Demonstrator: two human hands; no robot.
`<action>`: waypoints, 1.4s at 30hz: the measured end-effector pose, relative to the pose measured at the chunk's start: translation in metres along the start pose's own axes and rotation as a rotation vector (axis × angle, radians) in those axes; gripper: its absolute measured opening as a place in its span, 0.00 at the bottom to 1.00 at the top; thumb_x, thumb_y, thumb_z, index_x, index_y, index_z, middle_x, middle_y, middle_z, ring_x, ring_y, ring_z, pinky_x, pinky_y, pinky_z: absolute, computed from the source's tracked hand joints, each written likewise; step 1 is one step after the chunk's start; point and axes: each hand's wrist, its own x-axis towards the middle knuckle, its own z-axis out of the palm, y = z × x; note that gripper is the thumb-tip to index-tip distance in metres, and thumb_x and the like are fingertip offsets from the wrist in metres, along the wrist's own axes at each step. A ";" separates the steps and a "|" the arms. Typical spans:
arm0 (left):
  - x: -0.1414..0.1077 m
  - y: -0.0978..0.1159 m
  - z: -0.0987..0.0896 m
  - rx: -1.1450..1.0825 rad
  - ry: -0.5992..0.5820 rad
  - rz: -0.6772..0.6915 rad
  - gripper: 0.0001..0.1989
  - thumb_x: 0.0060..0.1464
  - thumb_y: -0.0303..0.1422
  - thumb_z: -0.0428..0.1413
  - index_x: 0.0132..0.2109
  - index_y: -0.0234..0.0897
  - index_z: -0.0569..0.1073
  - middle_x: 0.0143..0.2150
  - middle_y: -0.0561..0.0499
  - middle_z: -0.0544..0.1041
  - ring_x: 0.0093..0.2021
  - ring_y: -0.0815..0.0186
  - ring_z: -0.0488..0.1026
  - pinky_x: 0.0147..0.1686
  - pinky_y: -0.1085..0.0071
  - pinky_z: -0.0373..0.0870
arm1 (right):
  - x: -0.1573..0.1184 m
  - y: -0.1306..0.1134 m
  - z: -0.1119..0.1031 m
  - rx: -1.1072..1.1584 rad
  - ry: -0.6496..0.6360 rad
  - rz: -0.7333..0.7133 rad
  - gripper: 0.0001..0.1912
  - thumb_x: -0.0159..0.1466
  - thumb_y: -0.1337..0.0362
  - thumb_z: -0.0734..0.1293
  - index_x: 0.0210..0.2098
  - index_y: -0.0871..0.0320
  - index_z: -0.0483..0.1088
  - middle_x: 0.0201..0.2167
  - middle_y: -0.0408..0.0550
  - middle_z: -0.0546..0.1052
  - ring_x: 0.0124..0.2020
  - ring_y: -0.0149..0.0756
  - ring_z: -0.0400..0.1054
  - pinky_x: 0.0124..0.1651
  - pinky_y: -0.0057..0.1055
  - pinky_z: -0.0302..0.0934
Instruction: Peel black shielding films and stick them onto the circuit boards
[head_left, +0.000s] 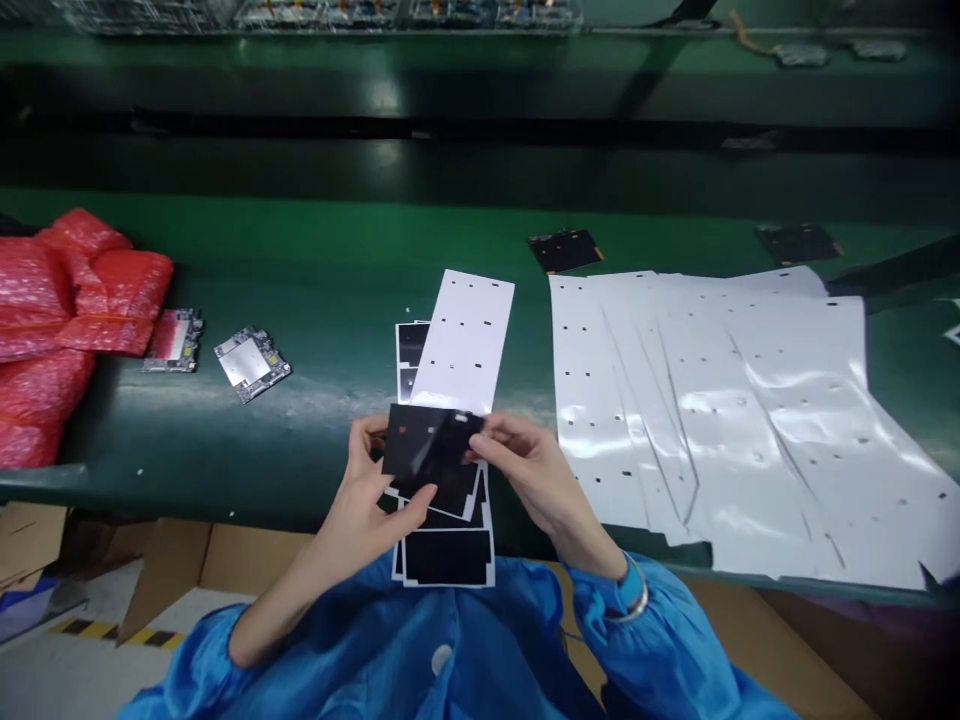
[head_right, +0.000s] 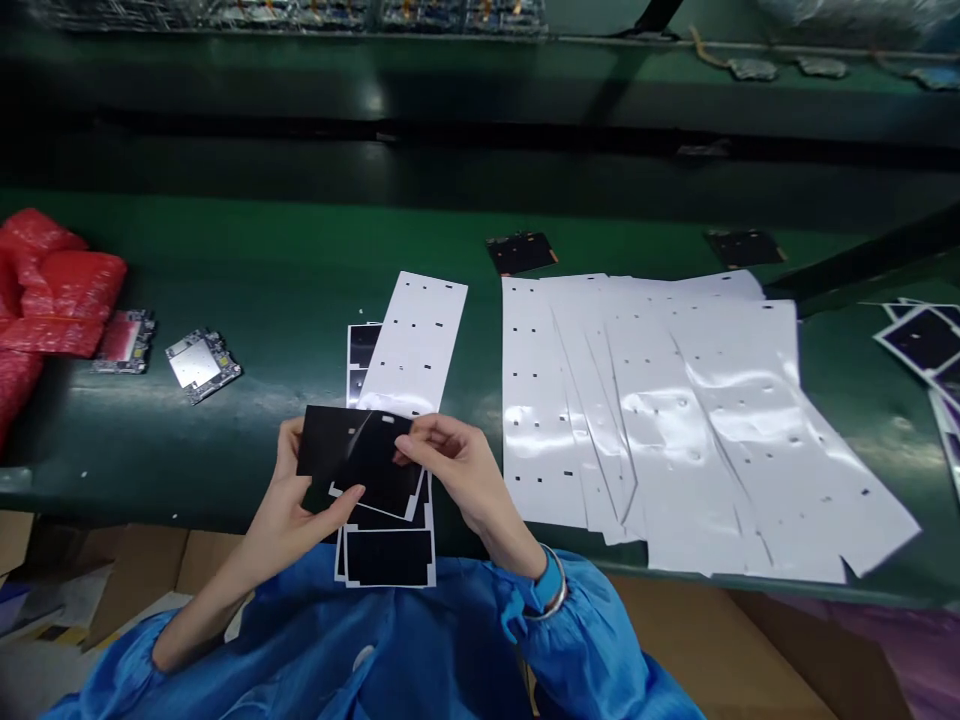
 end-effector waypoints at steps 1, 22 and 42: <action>0.001 -0.004 -0.006 0.063 -0.036 0.034 0.06 0.63 0.30 0.57 0.46 0.41 0.77 0.55 0.43 0.66 0.56 0.55 0.70 0.52 0.56 0.79 | 0.000 0.001 0.001 -0.018 -0.007 0.006 0.14 0.59 0.51 0.77 0.29 0.54 0.75 0.24 0.42 0.79 0.28 0.34 0.76 0.36 0.32 0.74; 0.093 -0.150 -0.192 0.409 -0.533 0.464 0.20 0.70 0.31 0.43 0.53 0.35 0.80 0.54 0.49 0.82 0.53 0.68 0.80 0.56 0.74 0.74 | -0.012 -0.015 -0.017 -0.782 0.336 -0.743 0.06 0.67 0.72 0.70 0.38 0.53 0.74 0.32 0.43 0.79 0.34 0.35 0.75 0.37 0.32 0.71; 0.045 -0.002 -0.044 -0.469 0.063 0.316 0.27 0.55 0.36 0.70 0.60 0.44 0.72 0.63 0.43 0.71 0.62 0.55 0.73 0.49 0.63 0.83 | -0.033 -0.080 0.005 -0.218 0.022 -0.472 0.08 0.62 0.70 0.76 0.33 0.48 0.81 0.29 0.40 0.83 0.61 0.49 0.75 0.62 0.45 0.71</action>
